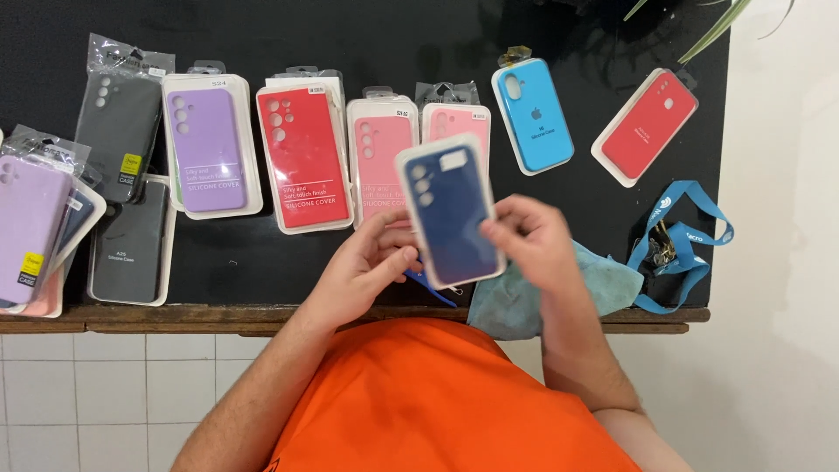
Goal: The person sorts and arranges packaged phone cases on a black table, picking up and stacking them by color and model. They then walk to a wall display, hang a yellow phone case on a hook, and return to the table to continue organizing the remaining cases.
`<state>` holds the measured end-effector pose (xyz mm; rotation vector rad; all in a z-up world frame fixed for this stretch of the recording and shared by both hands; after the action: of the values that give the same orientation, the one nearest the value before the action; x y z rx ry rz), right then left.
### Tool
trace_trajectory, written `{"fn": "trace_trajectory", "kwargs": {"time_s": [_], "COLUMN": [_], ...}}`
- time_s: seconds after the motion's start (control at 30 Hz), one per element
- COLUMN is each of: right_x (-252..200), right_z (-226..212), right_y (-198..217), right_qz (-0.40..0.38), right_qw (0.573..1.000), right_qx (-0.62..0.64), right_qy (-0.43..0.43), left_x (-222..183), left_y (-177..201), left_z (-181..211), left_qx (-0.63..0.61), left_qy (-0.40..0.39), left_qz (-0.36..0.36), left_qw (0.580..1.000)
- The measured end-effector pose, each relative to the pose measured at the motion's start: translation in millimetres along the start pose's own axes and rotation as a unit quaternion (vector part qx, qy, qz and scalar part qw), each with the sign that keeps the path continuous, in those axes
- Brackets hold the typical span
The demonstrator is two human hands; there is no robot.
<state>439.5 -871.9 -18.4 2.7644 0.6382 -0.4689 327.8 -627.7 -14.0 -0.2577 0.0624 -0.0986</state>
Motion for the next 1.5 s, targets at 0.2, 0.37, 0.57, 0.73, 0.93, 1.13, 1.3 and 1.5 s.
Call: {"fn": "trace_trajectory", "kwargs": {"time_s": [0.2,0.37,0.57,0.73,0.93,1.13,1.3,1.5], "right_x": [39,44,26,-11,-44,-53,-29,4], "right_z": [27,12,14,-4,-4,-33,-77,-127], "right_y": [37,37,43,15,-55,-173,-312,-478], "right_qz": [0.068,0.126,0.175,0.166,0.071,-0.001,-0.067,-0.149], "right_qw": [0.993,0.978,0.966,0.976,0.988,0.987,0.985,0.964], "right_qx": [0.084,-0.165,-0.184,-0.142,-0.134,-0.153,-0.145,-0.222], "right_qy": [-0.037,-0.027,-0.042,0.009,0.022,0.057,0.06,0.018], "left_x": [-8,-14,-31,-48,-79,-131,-183,-246], "left_y": [6,8,17,24,51,124,235,396], "left_z": [6,15,11,18,31,68,93,129], "left_qx": [0.057,0.081,0.085,0.088,0.104,0.132,0.185,0.362], "left_qy": [0.019,0.017,0.019,0.019,0.021,0.009,-0.032,-0.184], "left_qz": [0.007,0.014,0.017,0.008,0.019,0.006,0.028,0.178], "left_qw": [0.998,0.996,0.996,0.996,0.994,0.991,0.982,0.896]}}
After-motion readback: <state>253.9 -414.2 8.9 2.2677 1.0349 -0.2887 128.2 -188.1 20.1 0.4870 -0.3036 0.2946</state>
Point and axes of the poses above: each hand's wrist, its own x-axis towards the middle knuckle, its own y-axis out of the back of the hand, z = x × y, the point moved 7 cm from there along x, towards the middle knuckle, and after that the axes turned 11 degrees about -y, right-handed, at the moved point
